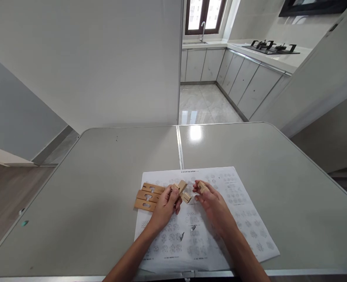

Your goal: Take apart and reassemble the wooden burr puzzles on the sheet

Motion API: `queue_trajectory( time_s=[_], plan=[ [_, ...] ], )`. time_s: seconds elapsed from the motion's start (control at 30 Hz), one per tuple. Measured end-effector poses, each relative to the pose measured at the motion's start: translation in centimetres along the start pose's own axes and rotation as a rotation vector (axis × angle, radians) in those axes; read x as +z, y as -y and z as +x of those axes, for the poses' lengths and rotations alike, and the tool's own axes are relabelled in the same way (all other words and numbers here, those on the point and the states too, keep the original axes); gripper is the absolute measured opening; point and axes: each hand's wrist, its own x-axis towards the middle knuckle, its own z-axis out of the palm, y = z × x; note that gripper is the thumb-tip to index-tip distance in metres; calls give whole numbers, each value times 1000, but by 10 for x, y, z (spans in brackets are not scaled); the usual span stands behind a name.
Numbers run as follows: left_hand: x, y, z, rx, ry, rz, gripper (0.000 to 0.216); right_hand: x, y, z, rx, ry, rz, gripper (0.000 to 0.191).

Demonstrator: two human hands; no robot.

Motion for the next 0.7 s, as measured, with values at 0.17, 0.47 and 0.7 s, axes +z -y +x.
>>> queue_trajectory(
  time_s=[0.17,0.47,0.7],
  plan=[
    [0,-1,0,-17,8,-5,56,3,-7,-6,-27,-28,-33,47],
    [1,0,0,-16,22,-16,55,8,-3,-8,2,37,132,45],
    [1,2,-3,17,30,19,51,17,2,-15,135,-29,166,63]
  ],
)
